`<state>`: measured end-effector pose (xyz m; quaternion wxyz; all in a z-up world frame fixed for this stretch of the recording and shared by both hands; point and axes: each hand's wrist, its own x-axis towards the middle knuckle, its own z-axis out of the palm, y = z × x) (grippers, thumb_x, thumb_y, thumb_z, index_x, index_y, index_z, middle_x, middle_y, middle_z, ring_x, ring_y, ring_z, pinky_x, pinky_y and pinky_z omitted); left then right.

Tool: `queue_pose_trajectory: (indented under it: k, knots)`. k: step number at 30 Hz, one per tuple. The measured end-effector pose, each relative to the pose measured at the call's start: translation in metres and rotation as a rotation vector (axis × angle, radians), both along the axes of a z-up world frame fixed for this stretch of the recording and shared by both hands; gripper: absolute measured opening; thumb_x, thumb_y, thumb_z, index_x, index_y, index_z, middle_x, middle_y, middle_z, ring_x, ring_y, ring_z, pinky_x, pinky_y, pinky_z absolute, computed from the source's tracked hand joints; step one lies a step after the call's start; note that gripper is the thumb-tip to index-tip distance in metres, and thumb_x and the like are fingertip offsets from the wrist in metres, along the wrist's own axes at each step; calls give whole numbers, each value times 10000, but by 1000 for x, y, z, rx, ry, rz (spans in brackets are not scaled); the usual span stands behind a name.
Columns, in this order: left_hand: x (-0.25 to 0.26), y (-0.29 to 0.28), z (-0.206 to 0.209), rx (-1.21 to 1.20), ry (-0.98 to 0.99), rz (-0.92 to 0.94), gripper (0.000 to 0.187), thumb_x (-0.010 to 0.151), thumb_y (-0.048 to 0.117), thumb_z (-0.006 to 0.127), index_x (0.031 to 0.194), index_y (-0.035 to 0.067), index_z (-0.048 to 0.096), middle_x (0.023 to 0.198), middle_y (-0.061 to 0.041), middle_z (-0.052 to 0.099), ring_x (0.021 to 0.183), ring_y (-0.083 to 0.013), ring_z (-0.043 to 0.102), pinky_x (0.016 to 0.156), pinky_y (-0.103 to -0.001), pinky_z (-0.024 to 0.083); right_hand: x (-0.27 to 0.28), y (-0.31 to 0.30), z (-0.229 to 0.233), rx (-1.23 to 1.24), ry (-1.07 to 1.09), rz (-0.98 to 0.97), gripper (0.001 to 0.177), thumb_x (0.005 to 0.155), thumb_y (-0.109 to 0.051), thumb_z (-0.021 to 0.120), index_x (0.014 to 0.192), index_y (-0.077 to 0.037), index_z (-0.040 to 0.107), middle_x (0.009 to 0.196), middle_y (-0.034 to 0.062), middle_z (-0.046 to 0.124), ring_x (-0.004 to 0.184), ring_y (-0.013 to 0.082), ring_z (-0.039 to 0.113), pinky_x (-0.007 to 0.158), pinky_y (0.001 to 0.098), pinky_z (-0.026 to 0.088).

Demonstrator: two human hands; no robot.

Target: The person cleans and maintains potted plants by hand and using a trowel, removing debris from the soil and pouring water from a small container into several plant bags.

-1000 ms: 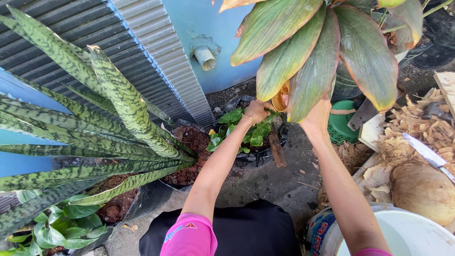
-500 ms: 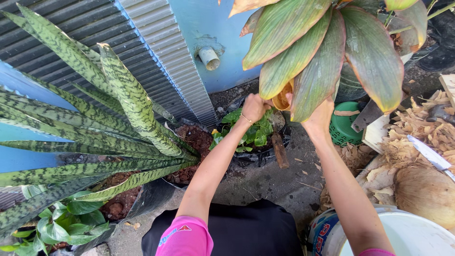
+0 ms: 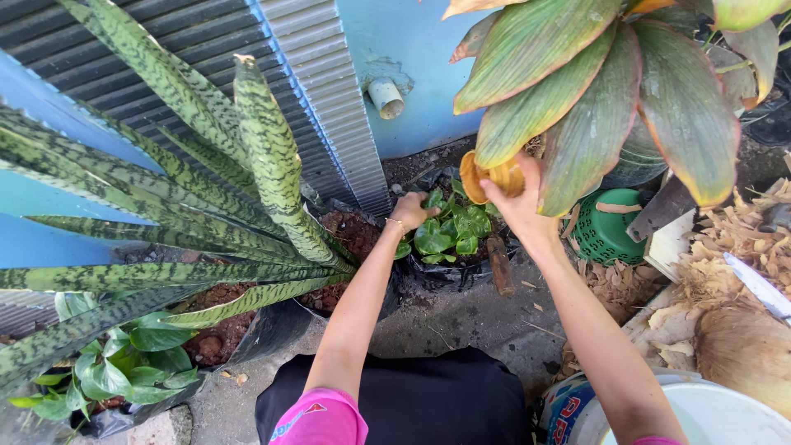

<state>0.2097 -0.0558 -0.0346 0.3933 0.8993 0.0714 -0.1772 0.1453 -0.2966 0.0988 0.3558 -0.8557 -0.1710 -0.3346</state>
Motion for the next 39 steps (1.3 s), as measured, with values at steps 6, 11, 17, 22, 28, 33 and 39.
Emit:
queue_pose_trajectory:
  k: [6, 11, 17, 22, 28, 33, 39]
  knots:
    - [-7, -7, 35, 125, 38, 59, 584, 772, 323, 863, 1292, 123, 687, 1205, -157, 727, 1096, -319, 756, 957, -396, 567, 1, 37, 1, 43, 78, 34, 634, 806, -340, 909, 1304, -22, 679, 1288, 271, 649, 1107, 377, 700, 936, 437, 585]
    - [16, -6, 3, 115, -121, 17, 444, 746, 156, 869, 1132, 8, 706, 1117, -204, 715, 891, -327, 803, 722, -387, 646, 2, 51, 17, 85, 206, 51, 647, 787, -335, 901, 1311, -26, 681, 1269, 277, 660, 1044, 352, 718, 908, 411, 587]
    - [10, 5, -3, 413, -573, -21, 172, 772, 160, 854, 871, 61, 754, 872, -215, 731, 799, -393, 732, 695, -471, 594, 6, 47, 18, 39, 149, 41, 648, 806, -335, 906, 1325, -16, 685, 1191, 240, 715, 1044, 360, 720, 924, 436, 588]
    - [-28, 23, 43, 259, -841, 188, 211, 903, 230, 809, 934, 50, 703, 1012, -146, 761, 802, -332, 766, 655, -427, 600, 3, 45, 8, 5, 129, 42, 654, 812, -354, 911, 1327, -23, 682, 1228, 280, 672, 1032, 376, 721, 882, 452, 609]
    - [-65, 50, 28, 94, -178, -278, 859, 671, 525, 990, 1256, 17, 619, 1177, -236, 672, 1098, -402, 660, 871, -491, 520, -17, 60, 6, -45, 179, 161, 659, 804, -351, 885, 1355, -67, 662, 1138, 210, 660, 956, 361, 721, 802, 438, 628]
    - [-66, 40, -9, 229, -154, -87, 412, 812, 281, 811, 1186, 124, 737, 1113, -232, 725, 1083, -398, 673, 934, -498, 530, -31, 80, 4, -71, 213, 168, 668, 768, -372, 887, 1325, -82, 659, 1148, 193, 609, 861, 324, 722, 727, 423, 630]
    - [-48, 29, 14, 142, -148, -89, 148, 813, 218, 809, 924, 120, 801, 935, -185, 807, 917, -324, 784, 883, -425, 591, -23, 77, 0, -98, 218, 133, 663, 772, -360, 887, 1342, -103, 668, 1160, 189, 614, 859, 335, 723, 730, 427, 625]
